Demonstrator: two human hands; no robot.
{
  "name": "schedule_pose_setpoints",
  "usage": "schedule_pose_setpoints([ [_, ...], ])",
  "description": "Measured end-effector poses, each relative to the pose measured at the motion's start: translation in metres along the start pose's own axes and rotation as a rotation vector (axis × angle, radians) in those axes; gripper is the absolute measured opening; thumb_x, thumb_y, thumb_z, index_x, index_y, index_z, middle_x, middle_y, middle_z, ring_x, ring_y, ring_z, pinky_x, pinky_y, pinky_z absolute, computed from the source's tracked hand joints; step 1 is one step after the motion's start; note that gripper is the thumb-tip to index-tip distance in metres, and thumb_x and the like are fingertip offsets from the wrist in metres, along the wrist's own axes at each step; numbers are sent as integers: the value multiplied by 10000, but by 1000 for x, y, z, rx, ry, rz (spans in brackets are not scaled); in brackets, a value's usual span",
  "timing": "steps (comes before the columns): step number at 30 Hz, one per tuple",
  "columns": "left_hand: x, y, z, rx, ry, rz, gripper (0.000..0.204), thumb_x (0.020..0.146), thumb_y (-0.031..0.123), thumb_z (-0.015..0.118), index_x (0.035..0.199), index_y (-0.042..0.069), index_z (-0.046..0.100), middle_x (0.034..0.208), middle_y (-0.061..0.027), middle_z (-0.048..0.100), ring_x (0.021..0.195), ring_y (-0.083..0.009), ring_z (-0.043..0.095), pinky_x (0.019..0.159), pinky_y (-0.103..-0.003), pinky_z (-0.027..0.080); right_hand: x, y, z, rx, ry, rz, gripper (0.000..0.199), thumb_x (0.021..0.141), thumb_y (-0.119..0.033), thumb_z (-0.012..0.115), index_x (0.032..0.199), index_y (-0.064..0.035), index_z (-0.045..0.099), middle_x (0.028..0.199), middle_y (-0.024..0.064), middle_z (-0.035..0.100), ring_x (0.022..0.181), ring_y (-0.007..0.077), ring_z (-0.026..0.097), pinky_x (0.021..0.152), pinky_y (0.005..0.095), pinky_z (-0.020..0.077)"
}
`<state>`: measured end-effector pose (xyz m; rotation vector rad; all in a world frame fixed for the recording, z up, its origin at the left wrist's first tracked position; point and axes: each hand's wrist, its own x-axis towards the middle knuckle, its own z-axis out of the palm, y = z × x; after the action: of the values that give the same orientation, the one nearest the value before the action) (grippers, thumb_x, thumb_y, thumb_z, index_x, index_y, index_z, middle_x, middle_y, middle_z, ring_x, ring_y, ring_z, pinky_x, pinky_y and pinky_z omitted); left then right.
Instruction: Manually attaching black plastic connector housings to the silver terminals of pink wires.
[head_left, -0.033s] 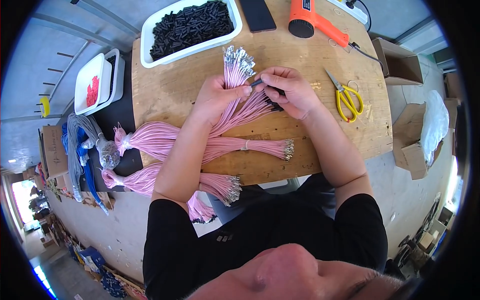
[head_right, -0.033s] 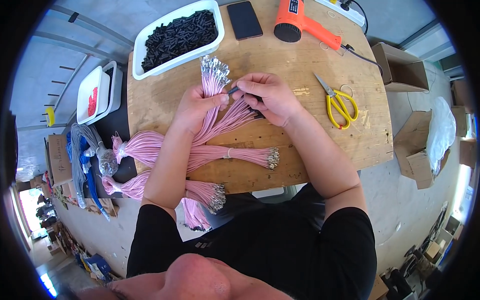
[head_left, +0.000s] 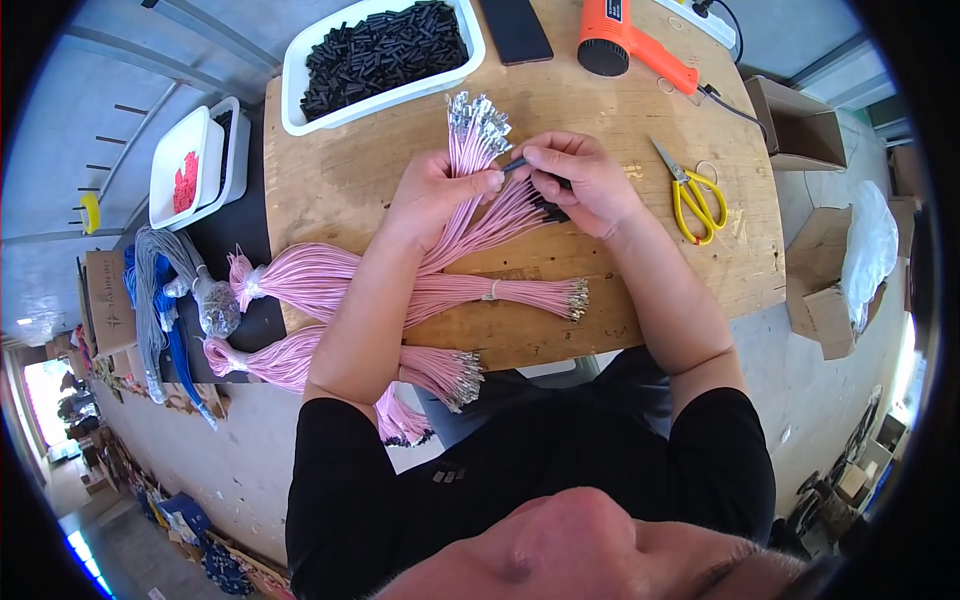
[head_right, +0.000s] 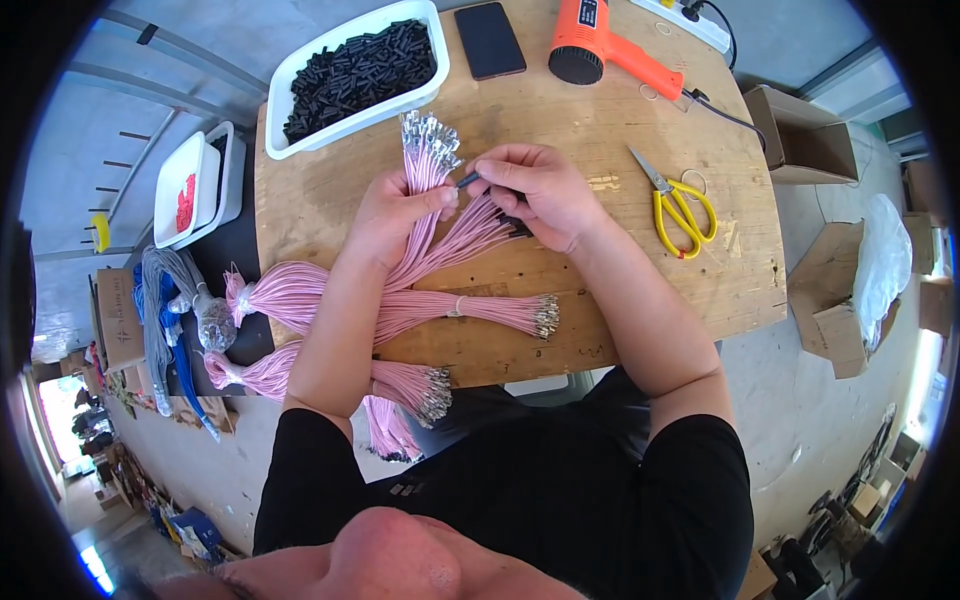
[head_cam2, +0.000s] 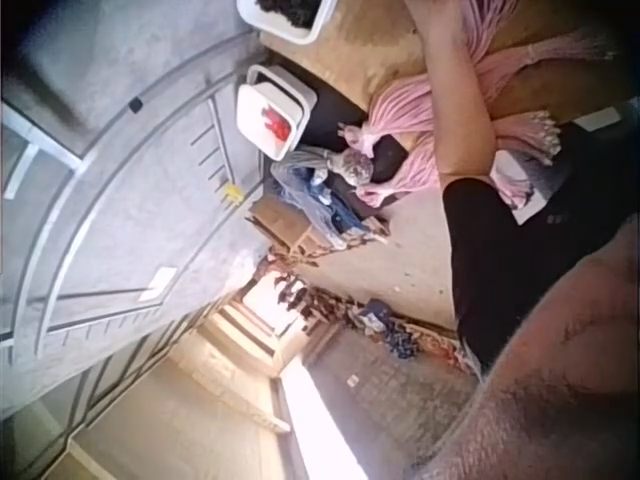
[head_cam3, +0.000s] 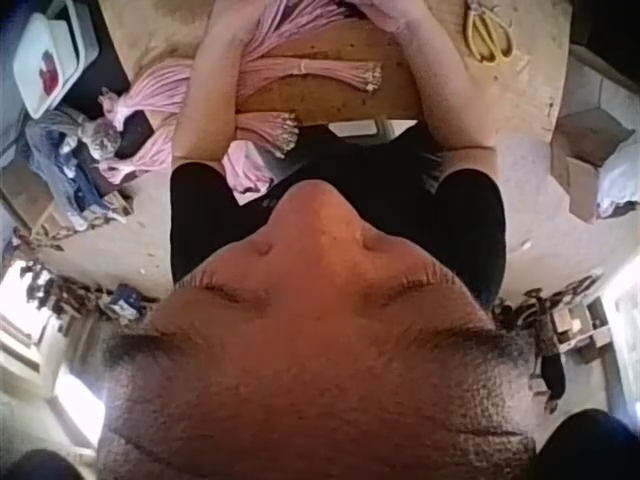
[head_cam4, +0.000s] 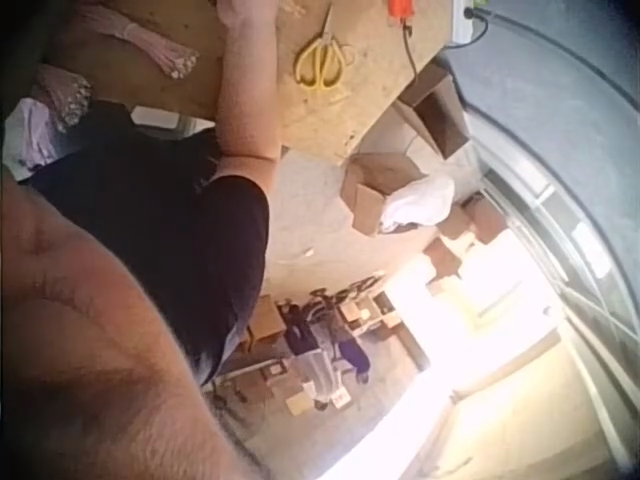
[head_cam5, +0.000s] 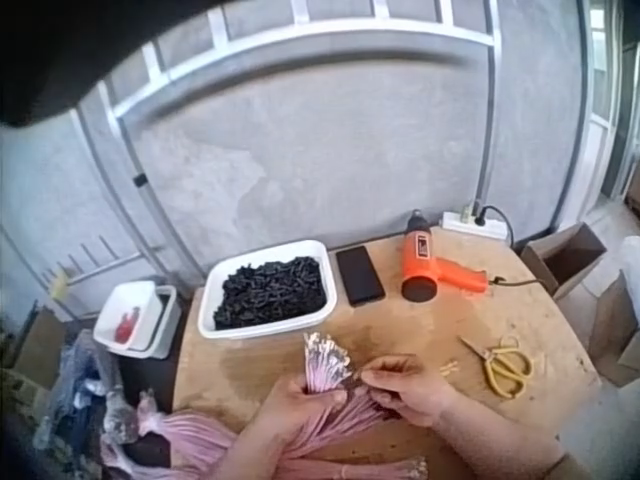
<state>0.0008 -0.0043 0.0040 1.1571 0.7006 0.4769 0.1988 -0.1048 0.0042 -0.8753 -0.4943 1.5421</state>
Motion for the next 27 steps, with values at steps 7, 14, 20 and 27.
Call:
schedule_pose_setpoints([
  [7,1,-2,0,47,-19,16,278,885,139,743,1088,-41,683,911,-98,719,801,-148,666,734,-274,541,-1,-12,-6,-142,174,-220,160,909,-59,693,1057,1,678,860,37,681,605,31,465,524,175,337],
  [14,-1,1,5,33,-97,13,250,938,141,689,1107,-43,689,923,-110,731,788,-141,677,746,-282,564,0,-1,11,-258,103,-203,203,918,-29,676,1113,27,664,931,44,685,757,48,576,640,186,451],
  [20,-1,1,2,76,-133,1,216,934,121,681,1078,-41,684,955,-128,727,787,-156,686,716,-281,562,2,1,9,-393,69,-233,135,928,-38,671,1041,35,662,938,56,685,822,98,614,760,239,514],
  [27,-1,4,5,147,13,4,144,878,64,734,994,-18,706,865,-85,726,726,-122,671,662,-255,550,1,2,4,-371,101,-193,80,911,-46,697,964,11,679,828,3,644,673,37,513,581,189,402],
])
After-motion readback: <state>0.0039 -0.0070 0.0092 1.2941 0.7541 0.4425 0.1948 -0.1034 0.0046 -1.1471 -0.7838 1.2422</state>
